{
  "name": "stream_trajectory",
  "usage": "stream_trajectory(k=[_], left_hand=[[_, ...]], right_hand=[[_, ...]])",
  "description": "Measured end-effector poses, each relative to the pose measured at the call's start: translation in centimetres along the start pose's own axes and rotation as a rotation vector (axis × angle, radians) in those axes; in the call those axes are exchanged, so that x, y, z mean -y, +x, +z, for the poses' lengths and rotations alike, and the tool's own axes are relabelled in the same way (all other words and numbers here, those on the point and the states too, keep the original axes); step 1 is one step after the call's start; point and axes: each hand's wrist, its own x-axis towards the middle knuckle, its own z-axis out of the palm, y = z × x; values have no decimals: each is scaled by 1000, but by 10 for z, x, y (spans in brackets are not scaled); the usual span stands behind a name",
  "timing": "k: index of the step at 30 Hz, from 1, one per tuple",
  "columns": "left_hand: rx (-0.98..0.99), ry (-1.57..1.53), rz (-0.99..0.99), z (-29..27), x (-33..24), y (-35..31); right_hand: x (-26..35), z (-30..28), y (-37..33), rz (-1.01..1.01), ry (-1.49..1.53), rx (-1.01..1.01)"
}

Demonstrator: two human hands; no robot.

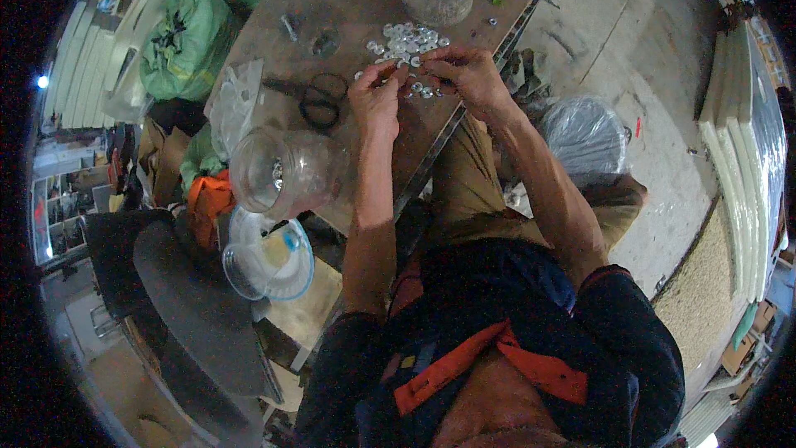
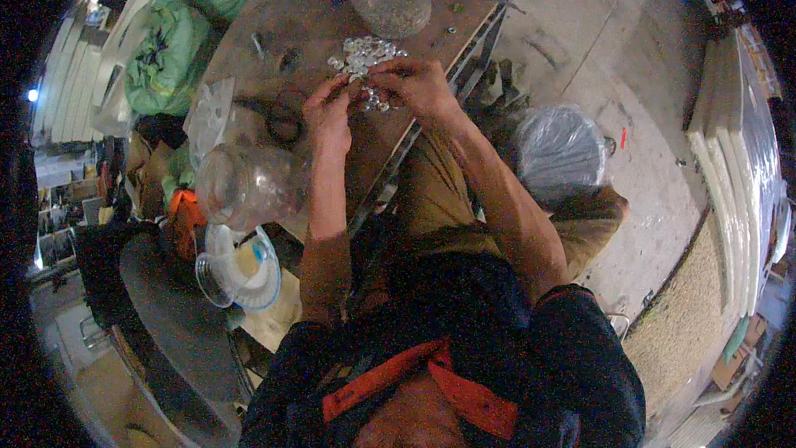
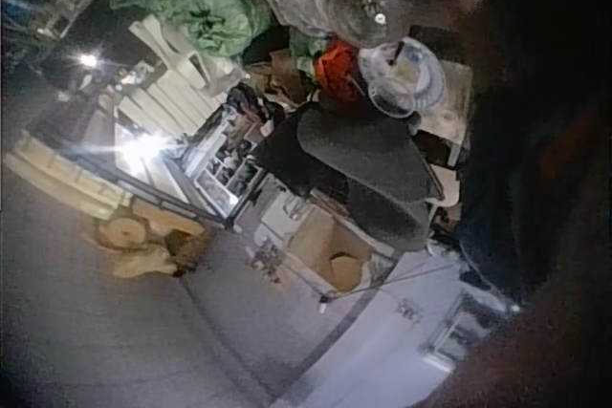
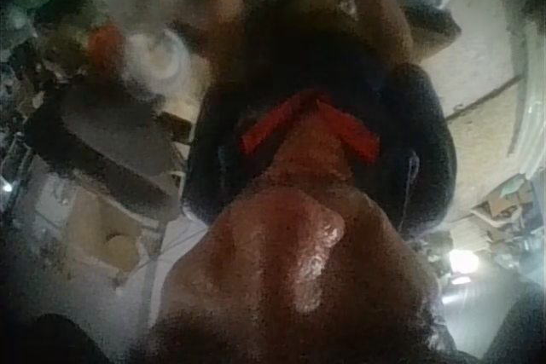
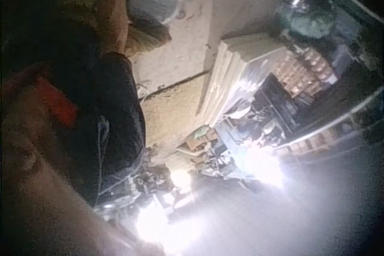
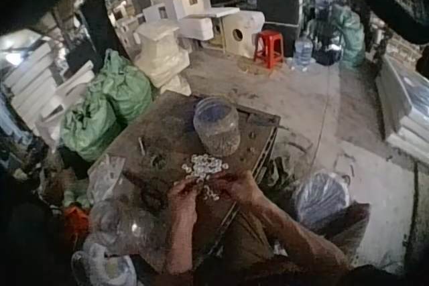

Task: The person sits at a workbench and assembles small metal washers and screws by hand. They pick up individual washers and screws, fit them together, and place the assembled units into a clear plastic jar.

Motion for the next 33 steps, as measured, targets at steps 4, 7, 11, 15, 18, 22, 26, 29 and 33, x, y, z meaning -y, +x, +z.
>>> stream_trajectory(k=[4,7,11,15,18,22,26,29,33], left_hand=[[-17,-237,-112,-17,-3,-16],[-42,-257,-126,-25,-5,-26],[1,52,110,-29,-7,-36],[13,337,287,-36,-15,-41],[15,458,334,-43,-24,-43],[83,495,352,-50,-33,-46],[85,228,169,-56,-38,-46],[66,-178,-34,-59,-34,-44],[48,210,226,-63,-26,-44]], right_hand=[[-3,13,-4,-53,-34,109],[-10,24,-5,-91,-158,110],[-14,36,-10,-238,-325,87],[-11,43,-15,-156,-446,96],[-14,42,-11,-284,-532,156],[-26,45,-5,-286,-503,140],[-5,66,-9,-314,-650,81],[38,97,-19,-250,-487,209],[80,154,-36,-262,-536,469]])
